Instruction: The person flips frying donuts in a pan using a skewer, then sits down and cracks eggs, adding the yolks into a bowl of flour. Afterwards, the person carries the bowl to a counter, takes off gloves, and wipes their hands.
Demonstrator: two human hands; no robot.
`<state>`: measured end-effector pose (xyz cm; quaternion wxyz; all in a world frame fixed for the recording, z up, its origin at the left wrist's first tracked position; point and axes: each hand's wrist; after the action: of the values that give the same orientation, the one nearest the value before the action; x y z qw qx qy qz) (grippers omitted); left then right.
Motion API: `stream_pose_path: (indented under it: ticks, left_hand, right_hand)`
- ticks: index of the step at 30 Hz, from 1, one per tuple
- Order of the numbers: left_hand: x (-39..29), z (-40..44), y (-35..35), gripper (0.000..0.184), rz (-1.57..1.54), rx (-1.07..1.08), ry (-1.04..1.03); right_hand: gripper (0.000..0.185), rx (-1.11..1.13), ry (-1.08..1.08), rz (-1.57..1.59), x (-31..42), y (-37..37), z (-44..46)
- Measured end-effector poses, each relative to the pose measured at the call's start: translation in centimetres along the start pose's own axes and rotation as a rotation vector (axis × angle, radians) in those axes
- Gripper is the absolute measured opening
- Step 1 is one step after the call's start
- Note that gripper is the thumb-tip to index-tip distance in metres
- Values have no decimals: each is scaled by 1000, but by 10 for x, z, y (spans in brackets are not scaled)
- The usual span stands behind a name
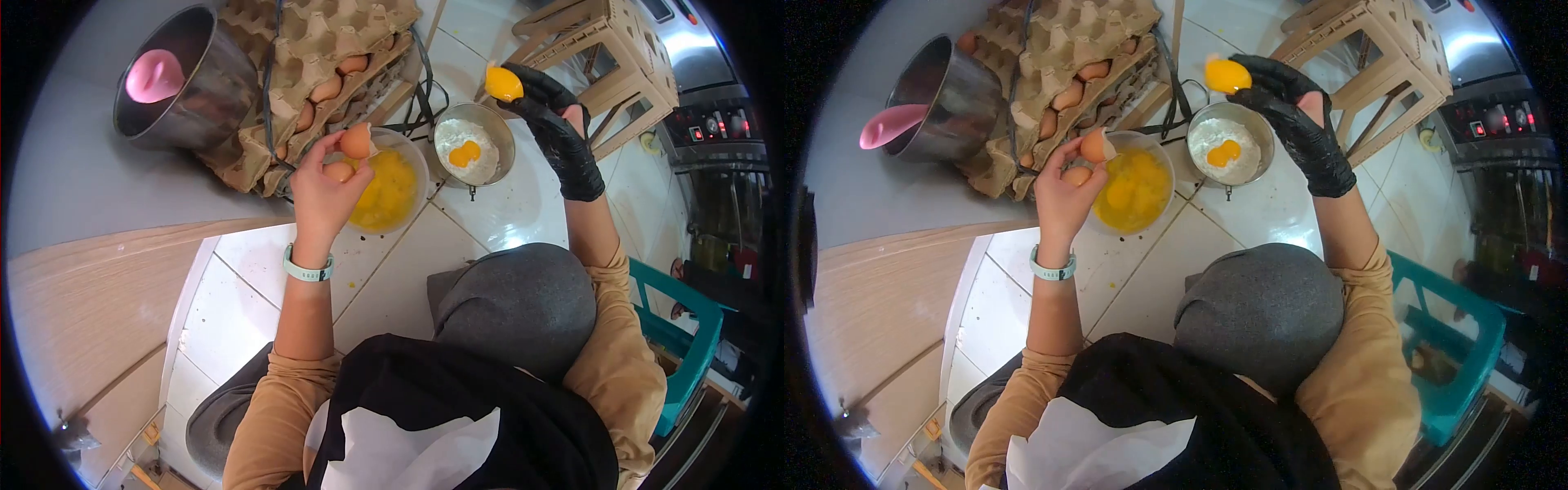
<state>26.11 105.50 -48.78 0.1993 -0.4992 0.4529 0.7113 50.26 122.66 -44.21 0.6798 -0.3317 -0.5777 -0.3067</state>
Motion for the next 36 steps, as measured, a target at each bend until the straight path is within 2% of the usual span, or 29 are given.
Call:
stream_pose_path:
  ticks: [1, 6, 8, 10, 11, 14, 15, 18, 20, 22, 24, 26, 29, 32, 33, 36]
  left_hand:
    - [1, 0, 0, 44, 22, -4, -11]
    - [8, 1, -5, 42, 8, -42, -67]
    - [5, 0, -5, 42, -5, -21, -36]
    - [7, 0, -6, 42, 46, -20, -81]
    - [8, 0, -7, 43, 72, -21, -104]
    - [12, 0, -10, 40, -72, 15, -42]
    - [15, -2, -12, 39, -161, 57, -4]
    - [19, -4, -13, 38, -424, 183, 162]
    - [12, -8, -16, 38, -594, 270, 347]
    - [7, -10, -21, 40, -643, 288, 288]
    - [2, -11, -25, 41, -681, 297, 259]
    - [-2, -12, -24, 41, -707, 291, 262]
    - [-4, -14, -16, 42, -815, 314, 369]
    - [-3, -15, -19, 41, -758, 295, 311]
    - [-2, -16, -20, 41, -774, 300, 316]
    - [0, -17, -21, 39, -834, 324, 320]
  right_hand:
    - [43, -47, -40, -49, -10, 9, -3]
    - [42, 1, -106, -246, -97, 57, -21]
    - [43, 97, -60, -619, -123, 63, -25]
    - [40, 185, 171, -1098, -141, 58, -32]
    - [38, 323, 228, -1371, -151, 56, -31]
    - [38, 203, 117, -1413, -164, 59, -26]
    - [37, 113, 130, -1438, -129, 40, -25]
    - [38, 91, 159, -835, -76, 17, -17]
    - [42, 236, 43, -522, -36, -13, -11]
    - [42, 365, -68, -241, -24, -33, -8]
    - [42, 436, -132, -283, -25, -46, -3]
    - [40, 415, -177, -333, -25, -53, 1]
    - [39, 443, -169, -441, -12, -59, 5]
    - [40, 479, -42, -405, -20, -67, 7]
    - [46, 472, -71, -512, -17, -71, 8]
    - [56, 425, 44, -733, 3, -81, 10]
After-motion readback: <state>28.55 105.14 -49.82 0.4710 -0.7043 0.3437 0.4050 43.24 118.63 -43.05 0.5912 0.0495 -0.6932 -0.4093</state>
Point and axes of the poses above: each hand's wrist, its own z-axis towards the middle knuckle, its own y-axis out of the back of the hand, x = y × z, and after that the axes turned 1 degree about -x, right-handed
